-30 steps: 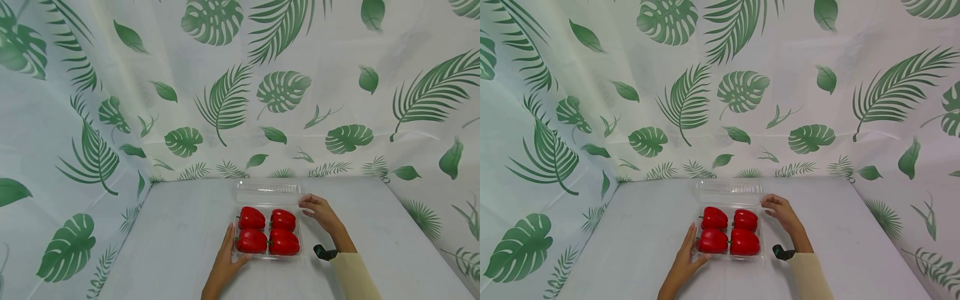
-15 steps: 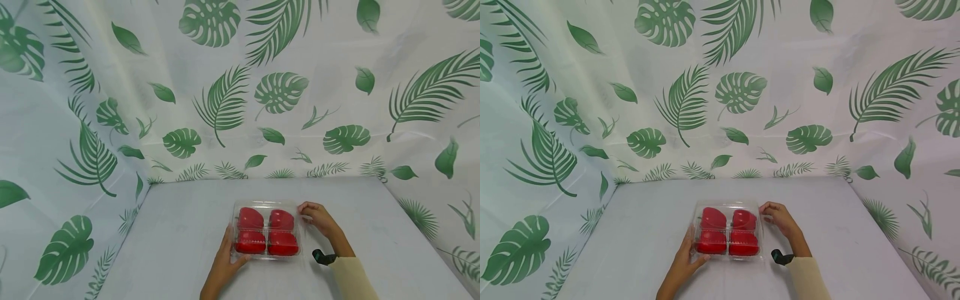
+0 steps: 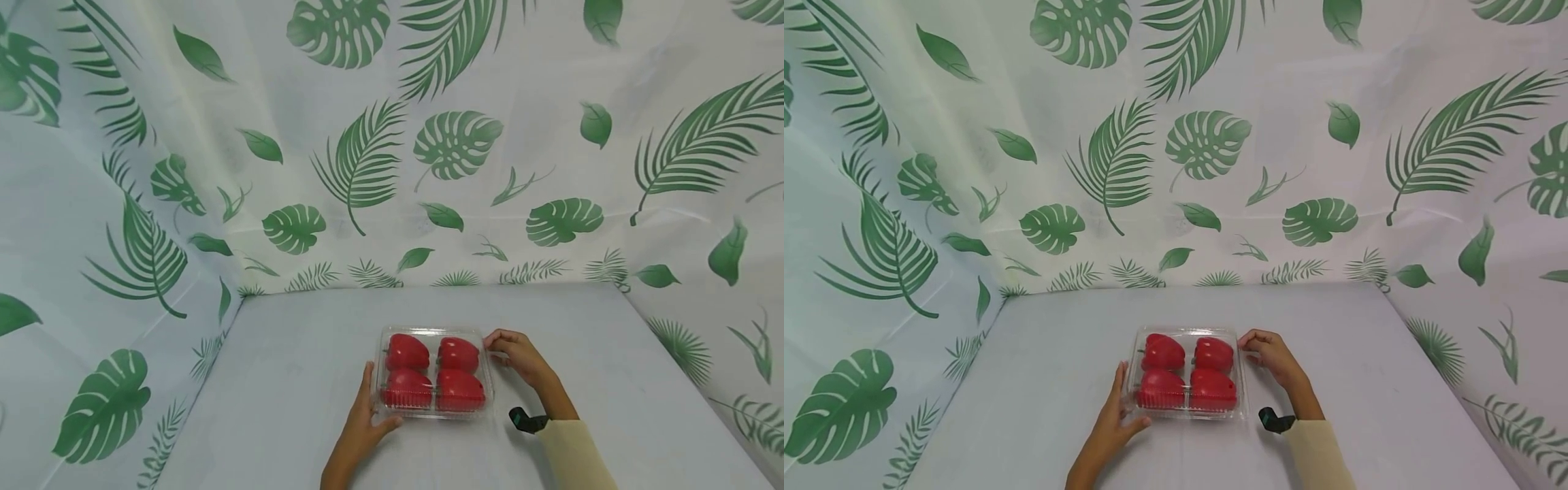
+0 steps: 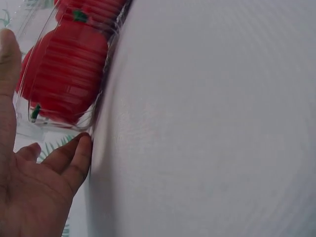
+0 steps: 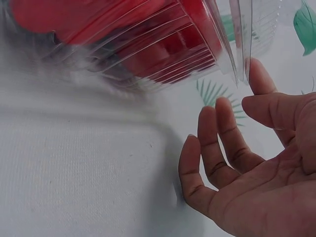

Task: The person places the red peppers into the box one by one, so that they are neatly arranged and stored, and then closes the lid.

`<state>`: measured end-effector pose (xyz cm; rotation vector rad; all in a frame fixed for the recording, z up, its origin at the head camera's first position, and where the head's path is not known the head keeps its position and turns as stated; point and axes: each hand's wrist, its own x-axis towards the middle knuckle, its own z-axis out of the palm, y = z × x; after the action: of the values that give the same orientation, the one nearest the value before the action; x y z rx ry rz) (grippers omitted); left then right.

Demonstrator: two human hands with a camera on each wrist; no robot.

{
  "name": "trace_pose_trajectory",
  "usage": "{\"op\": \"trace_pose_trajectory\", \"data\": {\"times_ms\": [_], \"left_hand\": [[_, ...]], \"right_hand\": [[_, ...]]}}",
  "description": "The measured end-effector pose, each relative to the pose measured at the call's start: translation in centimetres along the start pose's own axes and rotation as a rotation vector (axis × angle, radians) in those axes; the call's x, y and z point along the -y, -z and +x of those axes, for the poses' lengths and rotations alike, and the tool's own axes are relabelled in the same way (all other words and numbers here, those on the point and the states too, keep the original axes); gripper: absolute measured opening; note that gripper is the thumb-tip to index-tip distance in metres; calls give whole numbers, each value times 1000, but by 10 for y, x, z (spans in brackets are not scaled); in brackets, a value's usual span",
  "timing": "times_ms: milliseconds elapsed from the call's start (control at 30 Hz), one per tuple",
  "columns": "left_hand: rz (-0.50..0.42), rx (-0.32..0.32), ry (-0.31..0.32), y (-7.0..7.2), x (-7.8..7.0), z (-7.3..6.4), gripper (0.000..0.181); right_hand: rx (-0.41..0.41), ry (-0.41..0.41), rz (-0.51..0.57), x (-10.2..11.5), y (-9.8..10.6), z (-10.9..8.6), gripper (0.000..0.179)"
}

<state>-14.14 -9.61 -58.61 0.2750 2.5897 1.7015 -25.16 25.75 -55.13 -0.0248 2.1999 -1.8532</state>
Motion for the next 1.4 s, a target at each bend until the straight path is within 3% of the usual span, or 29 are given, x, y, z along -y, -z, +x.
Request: {"op": "trace_pose_trajectory", "data": {"times_ms": [300,533,633,767,867,1100,1267,1400], "left_hand": [[-57,35,-52,3,5,0,73],[-55,28,-54,4,4,-1,69],[-47,33,-33,5,3,-4,71],[-42,32,-13,6,2,-6,73],[-21,24,-16,7,2,-6,73],[10,16,-20,8,1,-3,74],[0,11,-13,8,1,-4,75],[-3,2,-16,8,1,-4,75]], "right_hand": [[-1,2,-19,2,1,-8,16],[-44,-6,-63,8,-5,-22,25],[-119,-1,-193,14,-10,-32,33],[-130,17,-440,23,-13,-46,40],[-22,-11,-464,27,-11,-56,44],[293,-108,-289,12,-1,-72,47],[492,-92,-163,-4,0,-80,38],[577,-53,-80,-10,-4,-82,35]]}}
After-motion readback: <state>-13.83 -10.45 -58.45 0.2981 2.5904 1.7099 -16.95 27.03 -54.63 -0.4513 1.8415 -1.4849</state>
